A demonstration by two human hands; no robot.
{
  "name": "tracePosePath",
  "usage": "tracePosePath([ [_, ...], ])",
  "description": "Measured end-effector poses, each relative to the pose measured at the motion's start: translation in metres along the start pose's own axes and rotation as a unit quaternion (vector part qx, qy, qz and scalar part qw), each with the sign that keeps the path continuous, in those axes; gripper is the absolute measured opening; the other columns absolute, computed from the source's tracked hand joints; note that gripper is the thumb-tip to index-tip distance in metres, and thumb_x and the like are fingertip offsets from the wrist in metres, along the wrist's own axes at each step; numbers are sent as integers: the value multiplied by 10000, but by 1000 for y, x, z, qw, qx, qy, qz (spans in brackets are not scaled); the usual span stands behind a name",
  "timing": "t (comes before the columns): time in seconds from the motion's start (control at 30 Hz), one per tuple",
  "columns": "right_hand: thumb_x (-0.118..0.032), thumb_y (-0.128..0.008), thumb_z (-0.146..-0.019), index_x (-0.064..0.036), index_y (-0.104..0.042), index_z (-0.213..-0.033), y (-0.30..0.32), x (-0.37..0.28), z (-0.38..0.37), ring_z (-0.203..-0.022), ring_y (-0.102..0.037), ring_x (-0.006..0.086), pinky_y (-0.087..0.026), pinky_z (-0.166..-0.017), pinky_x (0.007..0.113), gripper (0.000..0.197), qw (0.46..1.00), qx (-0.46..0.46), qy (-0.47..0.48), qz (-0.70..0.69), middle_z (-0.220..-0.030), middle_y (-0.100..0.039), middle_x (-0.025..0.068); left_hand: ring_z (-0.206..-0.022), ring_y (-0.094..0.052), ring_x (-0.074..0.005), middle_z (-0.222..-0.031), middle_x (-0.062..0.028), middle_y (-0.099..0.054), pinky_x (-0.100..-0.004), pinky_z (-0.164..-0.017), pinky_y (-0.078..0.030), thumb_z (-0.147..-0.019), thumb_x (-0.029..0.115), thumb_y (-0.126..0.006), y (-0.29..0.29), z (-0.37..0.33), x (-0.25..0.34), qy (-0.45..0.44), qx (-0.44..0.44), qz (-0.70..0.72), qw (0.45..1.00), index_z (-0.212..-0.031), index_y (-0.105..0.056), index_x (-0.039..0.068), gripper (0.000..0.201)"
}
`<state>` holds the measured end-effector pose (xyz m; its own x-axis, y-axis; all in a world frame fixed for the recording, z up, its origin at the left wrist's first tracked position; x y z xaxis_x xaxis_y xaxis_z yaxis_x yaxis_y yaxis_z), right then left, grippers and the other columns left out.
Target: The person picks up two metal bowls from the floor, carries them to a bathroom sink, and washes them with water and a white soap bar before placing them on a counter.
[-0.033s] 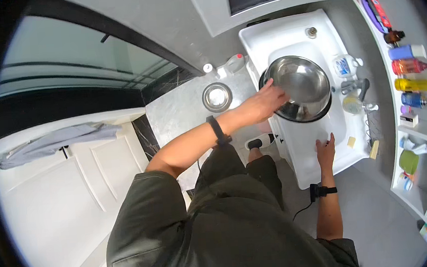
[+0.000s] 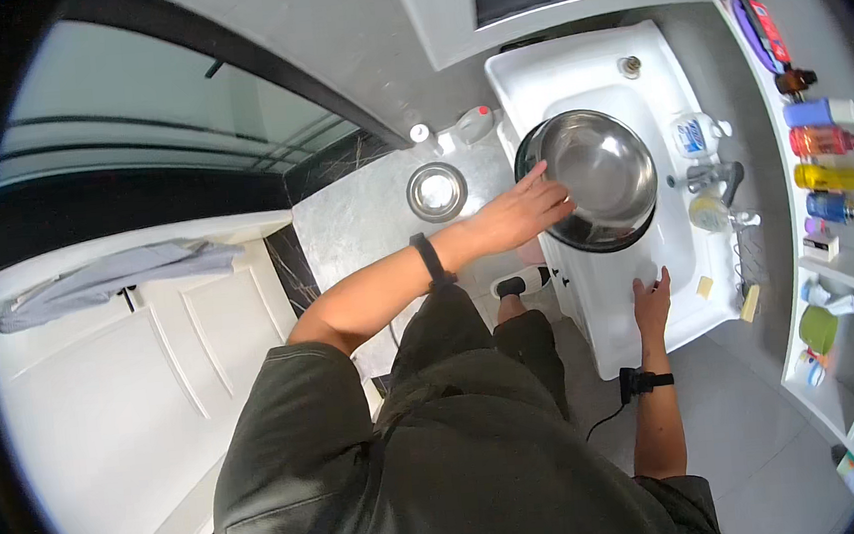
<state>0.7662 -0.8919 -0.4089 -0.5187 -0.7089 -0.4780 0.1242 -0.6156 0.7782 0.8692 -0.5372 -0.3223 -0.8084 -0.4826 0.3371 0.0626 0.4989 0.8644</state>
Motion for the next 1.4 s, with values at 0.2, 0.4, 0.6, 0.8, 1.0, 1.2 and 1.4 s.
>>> tracePosePath([
  [0.2,-140,-701,-882,104,-391,-1420,-56,-44,-14,-1262,-501,417,-409,-1075,422,667,990,39,123,60,-1386,-484,304,-1235,-537,-253,-1208,-126,-590,-547,-1202,-261,-861,105,-556,17,154,-5,-2,-72,-99,992,-1256,-583,54,400],
  [0.4,-44,-644,-916,58,-398,-1456,-102,-87,-47,-968,-550,306,-462,-914,383,603,963,39,252,86,-1119,-544,201,-1200,-543,-265,-1205,-128,-584,-523,-1172,-300,-864,130,-557,-9,332,-20,158,-124,-64,977,-1238,-590,73,380],
  [0.6,-185,-519,-1034,2,-322,-1518,-145,-66,-70,-1086,-530,229,-438,-966,362,555,975,106,196,2,-1291,-474,141,-1062,-557,-305,-1067,-131,-556,-483,-1007,-387,-864,101,-566,-152,505,-98,446,-131,-56,884,-1179,-583,39,321],
  [0.8,-370,-400,-1076,-48,-261,-1554,-160,-93,-36,-1470,-258,287,-169,-1214,415,593,973,161,167,15,-1591,-285,190,-1066,-541,-300,-1086,-119,-540,-458,-947,-409,-853,165,-639,-314,608,-208,662,-129,-142,724,-1222,-539,28,406],
  [1.0,-385,-385,-1075,-64,-298,-1554,-125,-62,-38,-1469,-257,311,-186,-1200,467,583,955,202,185,110,-1627,-212,167,-1066,-549,-265,-1062,-82,-534,-426,-880,-451,-828,176,-679,-424,647,-264,697,-172,-201,666,-1109,-521,67,341],
  [1.2,-351,-356,-1086,-123,-292,-1565,-92,-38,-28,-1457,-299,313,-273,-1182,419,533,924,224,187,247,-1605,-278,140,-1038,-576,-252,-1036,-70,-540,-407,-863,-458,-836,158,-672,-483,661,-284,687,-204,-262,647,-1040,-516,87,267],
  [1.4,-375,-513,-1009,0,-571,-1281,-174,-127,-27,-1077,-593,354,-519,-845,454,467,737,205,359,535,-1131,-639,189,-1058,-590,-260,-1096,-111,-566,-431,-896,-453,-878,265,-710,-502,665,-299,698,-258,-207,635,-1128,-523,46,382],
])
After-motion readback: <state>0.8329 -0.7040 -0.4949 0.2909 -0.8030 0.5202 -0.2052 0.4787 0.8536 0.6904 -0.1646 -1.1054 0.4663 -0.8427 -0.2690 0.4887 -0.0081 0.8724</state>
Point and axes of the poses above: each hand's wrist, its own z-axis away from the middle knuckle, its own y-axis out of the back of the hand, x = y × z, the point moved 3 cm from there along -z, towards the middle knuckle
